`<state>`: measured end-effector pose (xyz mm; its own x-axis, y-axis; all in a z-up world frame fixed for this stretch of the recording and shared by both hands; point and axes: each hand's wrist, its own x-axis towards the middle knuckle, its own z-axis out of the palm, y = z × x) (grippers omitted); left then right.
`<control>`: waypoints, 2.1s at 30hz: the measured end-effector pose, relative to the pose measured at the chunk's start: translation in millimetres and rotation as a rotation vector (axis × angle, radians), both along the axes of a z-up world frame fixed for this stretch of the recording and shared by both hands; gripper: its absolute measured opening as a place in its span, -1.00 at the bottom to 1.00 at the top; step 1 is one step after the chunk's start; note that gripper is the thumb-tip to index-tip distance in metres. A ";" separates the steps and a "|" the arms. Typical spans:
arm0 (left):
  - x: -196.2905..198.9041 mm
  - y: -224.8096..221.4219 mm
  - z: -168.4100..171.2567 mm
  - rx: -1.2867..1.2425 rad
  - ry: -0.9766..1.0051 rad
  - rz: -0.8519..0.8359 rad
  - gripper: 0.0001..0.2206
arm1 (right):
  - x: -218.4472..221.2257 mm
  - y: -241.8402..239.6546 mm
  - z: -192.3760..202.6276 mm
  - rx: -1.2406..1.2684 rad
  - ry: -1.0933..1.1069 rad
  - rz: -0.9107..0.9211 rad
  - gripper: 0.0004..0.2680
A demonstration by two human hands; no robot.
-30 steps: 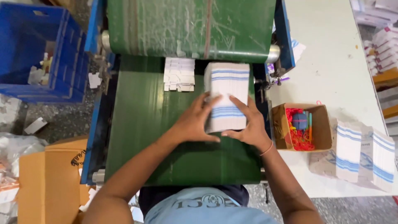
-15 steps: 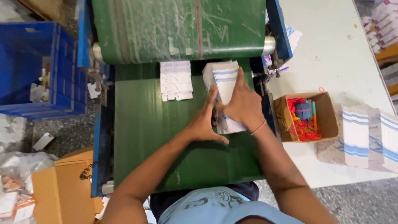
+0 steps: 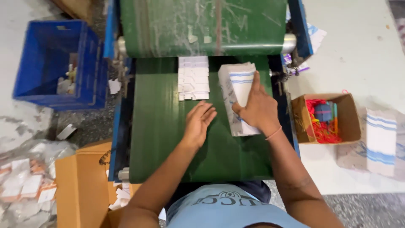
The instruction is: Gathering flattened cardboard boxes from a conveyor belt, stacking them, and securing them with rubber bands.
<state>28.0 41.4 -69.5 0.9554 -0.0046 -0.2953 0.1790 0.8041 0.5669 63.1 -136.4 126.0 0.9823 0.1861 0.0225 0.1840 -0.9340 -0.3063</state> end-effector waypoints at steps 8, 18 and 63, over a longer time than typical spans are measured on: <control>62.5 30.4 8.4 -0.187 0.180 0.436 -0.74 | -10.5 -0.7 2.9 -0.029 0.053 -0.012 -0.11; 20.1 19.1 10.4 0.100 0.173 0.443 -0.48 | -20.4 -9.3 5.4 0.004 0.050 -0.026 -0.08; -127.0 187.7 95.0 0.999 -0.013 0.346 -0.42 | 2.1 -12.8 -2.0 -0.018 0.049 0.044 -0.06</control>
